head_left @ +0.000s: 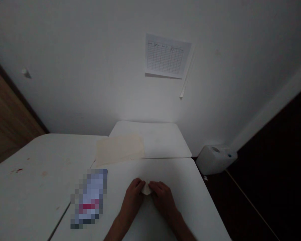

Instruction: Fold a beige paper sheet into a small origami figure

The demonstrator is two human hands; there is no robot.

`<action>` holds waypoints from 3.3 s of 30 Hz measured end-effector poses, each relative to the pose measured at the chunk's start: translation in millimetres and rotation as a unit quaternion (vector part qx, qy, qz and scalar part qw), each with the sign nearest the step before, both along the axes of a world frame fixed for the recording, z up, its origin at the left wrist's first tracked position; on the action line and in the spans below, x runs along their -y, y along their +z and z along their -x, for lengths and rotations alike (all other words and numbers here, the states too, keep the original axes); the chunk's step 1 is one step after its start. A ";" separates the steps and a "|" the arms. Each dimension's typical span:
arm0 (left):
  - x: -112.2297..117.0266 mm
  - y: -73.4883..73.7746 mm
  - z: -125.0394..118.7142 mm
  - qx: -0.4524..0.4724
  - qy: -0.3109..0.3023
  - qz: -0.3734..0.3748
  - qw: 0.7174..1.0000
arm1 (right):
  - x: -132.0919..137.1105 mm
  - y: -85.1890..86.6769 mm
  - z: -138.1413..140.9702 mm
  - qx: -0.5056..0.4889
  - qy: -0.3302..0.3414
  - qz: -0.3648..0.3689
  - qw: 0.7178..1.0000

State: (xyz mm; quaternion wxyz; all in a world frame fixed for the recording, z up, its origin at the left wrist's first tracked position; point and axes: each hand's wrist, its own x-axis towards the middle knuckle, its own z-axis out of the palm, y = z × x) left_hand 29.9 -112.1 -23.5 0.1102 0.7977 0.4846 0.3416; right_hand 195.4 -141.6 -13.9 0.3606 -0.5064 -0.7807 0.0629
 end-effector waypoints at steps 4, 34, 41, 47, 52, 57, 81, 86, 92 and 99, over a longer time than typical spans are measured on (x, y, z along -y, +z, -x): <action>0.5 8.0 6.6 -0.031 -0.051 -0.017 0.998 | -1.9 0.3 -1.2 0.006 0.013 -0.009 1.000; 14.6 25.1 26.7 -0.080 -0.147 0.019 0.986 | 8.1 34.0 -8.5 0.096 0.071 0.044 0.992; 16.4 19.0 26.8 -0.088 -0.138 0.012 0.986 | 7.7 31.8 -8.2 0.085 0.065 0.050 0.993; 16.4 21.7 29.0 -0.080 -0.148 0.014 0.986 | 6.2 24.7 -8.4 0.038 0.057 0.052 0.996; 18.4 29.5 27.1 -0.072 -0.144 0.022 0.987 | 5.6 21.9 -8.7 0.014 0.074 0.059 0.995; 17.3 28.8 24.0 -0.084 -0.139 0.030 0.986 | 6.0 34.1 -5.8 0.063 0.086 0.053 0.993; 19.8 31.7 23.8 -0.117 -0.135 0.043 0.983 | 29.6 11.4 -20.0 0.127 -0.026 0.032 0.991; 20.5 26.3 23.6 -0.131 -0.130 0.019 0.983 | 31.3 15.2 -21.7 0.138 -0.034 0.027 0.989; 23.1 11.9 23.1 -0.175 -0.107 -0.034 0.978 | 3.8 29.2 -9.8 0.176 -0.032 0.050 0.983; 25.1 17.6 19.0 -0.178 -0.100 -0.048 0.978 | -16.0 41.8 -1.3 0.243 0.022 0.120 0.962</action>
